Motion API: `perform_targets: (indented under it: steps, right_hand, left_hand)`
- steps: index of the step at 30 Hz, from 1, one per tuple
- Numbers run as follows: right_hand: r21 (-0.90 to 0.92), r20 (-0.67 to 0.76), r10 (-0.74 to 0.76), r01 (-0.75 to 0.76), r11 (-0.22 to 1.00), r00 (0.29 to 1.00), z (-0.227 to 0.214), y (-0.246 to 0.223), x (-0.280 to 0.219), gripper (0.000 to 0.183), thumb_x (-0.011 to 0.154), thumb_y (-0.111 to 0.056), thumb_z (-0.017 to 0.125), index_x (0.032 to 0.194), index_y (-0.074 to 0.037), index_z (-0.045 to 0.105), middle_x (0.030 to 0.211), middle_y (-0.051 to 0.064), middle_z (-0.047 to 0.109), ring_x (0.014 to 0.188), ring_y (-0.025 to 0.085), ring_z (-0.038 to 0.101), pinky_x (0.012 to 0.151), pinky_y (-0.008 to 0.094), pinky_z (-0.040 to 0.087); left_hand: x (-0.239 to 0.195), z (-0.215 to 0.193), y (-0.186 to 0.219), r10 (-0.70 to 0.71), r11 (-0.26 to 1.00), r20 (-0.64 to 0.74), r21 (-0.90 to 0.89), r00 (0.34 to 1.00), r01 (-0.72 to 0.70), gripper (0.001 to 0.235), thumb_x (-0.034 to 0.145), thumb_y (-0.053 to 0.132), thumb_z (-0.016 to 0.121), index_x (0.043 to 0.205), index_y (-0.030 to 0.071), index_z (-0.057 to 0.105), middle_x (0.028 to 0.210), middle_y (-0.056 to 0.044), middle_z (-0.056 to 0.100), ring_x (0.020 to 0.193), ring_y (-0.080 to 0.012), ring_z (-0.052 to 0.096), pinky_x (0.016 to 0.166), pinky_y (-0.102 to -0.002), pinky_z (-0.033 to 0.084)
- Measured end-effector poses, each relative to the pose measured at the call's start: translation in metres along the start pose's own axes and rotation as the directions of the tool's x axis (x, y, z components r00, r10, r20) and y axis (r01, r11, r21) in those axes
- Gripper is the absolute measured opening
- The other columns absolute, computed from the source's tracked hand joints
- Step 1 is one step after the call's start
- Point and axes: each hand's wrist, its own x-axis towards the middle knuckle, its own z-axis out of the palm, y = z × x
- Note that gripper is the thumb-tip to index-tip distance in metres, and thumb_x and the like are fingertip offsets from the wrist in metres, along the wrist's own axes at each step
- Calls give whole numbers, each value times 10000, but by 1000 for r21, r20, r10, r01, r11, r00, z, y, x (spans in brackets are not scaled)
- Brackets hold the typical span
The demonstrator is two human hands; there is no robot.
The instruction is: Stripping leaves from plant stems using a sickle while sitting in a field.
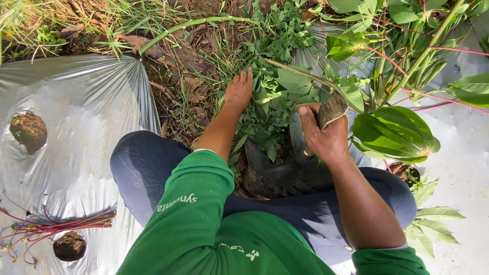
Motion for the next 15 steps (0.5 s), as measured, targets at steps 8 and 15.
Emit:
perform_targets:
  steps: [8, 15]
  right_hand:
    - [11, -20, -43, 43, 999, 999, -2, 0, -5, 182, 1077, -117, 643, 1024, -10, 780, 548, 152, 632, 511, 281, 675, 561, 397, 569]
    - [40, -54, -84, 86, 996, 995, -5, -1, -6, 174, 1077, -114, 660, 996, -14, 776, 533, 148, 621, 503, 278, 667, 560, 389, 557]
  left_hand:
    - [-21, 66, 5, -59, 998, -478, -55, 877, 37, 322, 904, 66, 555, 1190, 1, 688, 917, -163, 700, 909, -351, 679, 645, -470, 577]
    - [-22, 52, -11, -145, 940, -128, -327, 981, 96, 508, 810, 217, 777, 1281, 125, 612, 1260, -160, 589, 1216, -390, 545, 919, -543, 549]
